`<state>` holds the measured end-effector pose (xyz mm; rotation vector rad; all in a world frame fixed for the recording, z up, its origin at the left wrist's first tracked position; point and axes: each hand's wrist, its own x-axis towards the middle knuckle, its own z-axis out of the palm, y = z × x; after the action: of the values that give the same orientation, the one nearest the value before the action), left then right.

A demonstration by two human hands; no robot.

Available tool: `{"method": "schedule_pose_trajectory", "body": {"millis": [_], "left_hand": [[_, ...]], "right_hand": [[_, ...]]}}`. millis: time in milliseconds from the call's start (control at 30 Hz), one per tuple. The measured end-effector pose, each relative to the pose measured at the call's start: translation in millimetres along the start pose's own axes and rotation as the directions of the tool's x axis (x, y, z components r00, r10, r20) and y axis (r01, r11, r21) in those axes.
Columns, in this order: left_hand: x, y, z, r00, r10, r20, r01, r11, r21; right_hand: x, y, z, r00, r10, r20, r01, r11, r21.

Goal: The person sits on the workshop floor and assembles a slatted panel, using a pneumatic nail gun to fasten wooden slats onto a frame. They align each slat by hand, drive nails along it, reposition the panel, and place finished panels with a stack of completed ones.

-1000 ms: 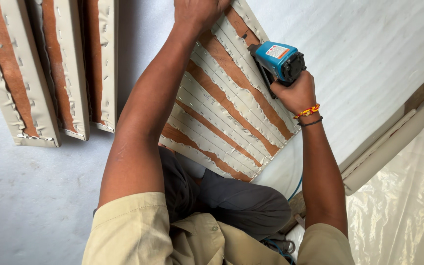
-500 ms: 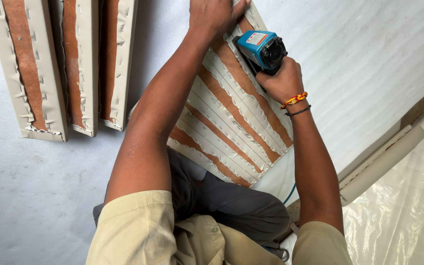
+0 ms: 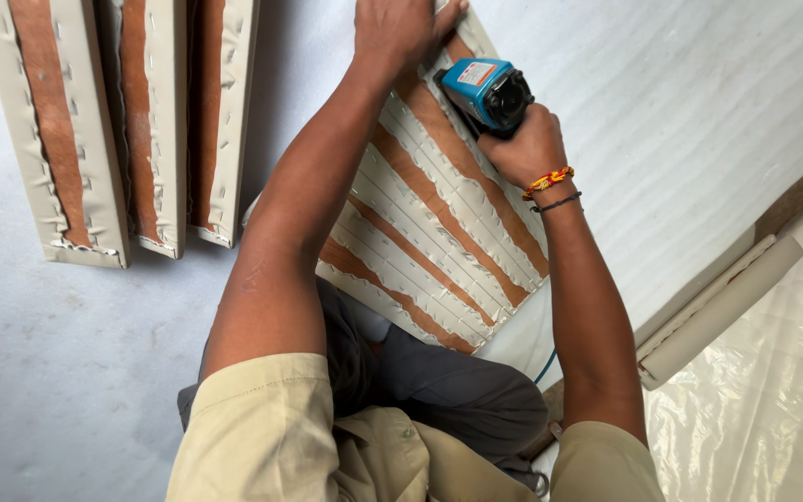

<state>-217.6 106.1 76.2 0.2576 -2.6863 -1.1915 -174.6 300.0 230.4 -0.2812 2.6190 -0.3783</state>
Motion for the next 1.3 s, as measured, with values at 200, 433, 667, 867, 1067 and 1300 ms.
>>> {"method": "schedule_pose_trajectory", "body": {"millis": [200, 433, 667, 867, 1067, 1300], "left_hand": [[9.5, 11.7, -30.2, 0.986, -0.118, 0.115, 0.112, 0.992, 0.054], [18.7, 19.2, -107.2, 0.861, -0.194, 0.470, 0.251, 0.966, -0.062], [30.4, 3.5, -86.7, 0.883, -0.139, 0.449, 0.249, 0.948, -0.196], [28.8, -8.7, -78.0, 0.800, -0.227, 0.556, 0.417, 0.876, -0.241], [29.0, -6.9, -76.8, 0.772, -0.246, 0.585, 0.458, 0.855, -0.244], [27.2, -22.6, -61.0, 0.797, -0.245, 0.553, 0.454, 0.846, -0.280]], "right_hand": [[-23.2, 37.5, -2.5, 0.999, -0.028, -0.045, 0.034, 0.991, 0.126], [-34.2, 42.2, 7.8, 0.971, 0.238, 0.026, -0.235, 0.968, -0.090], [-36.7, 65.5, 3.4, 0.997, -0.057, -0.049, 0.059, 0.998, 0.037], [-29.6, 41.0, -3.4, 0.996, 0.079, -0.029, -0.078, 0.996, 0.047], [-0.8, -7.4, -15.5, 0.999, -0.035, -0.040, 0.039, 0.993, 0.110], [19.0, -37.7, -8.0, 0.999, -0.035, -0.014, 0.036, 0.997, 0.071]]}}
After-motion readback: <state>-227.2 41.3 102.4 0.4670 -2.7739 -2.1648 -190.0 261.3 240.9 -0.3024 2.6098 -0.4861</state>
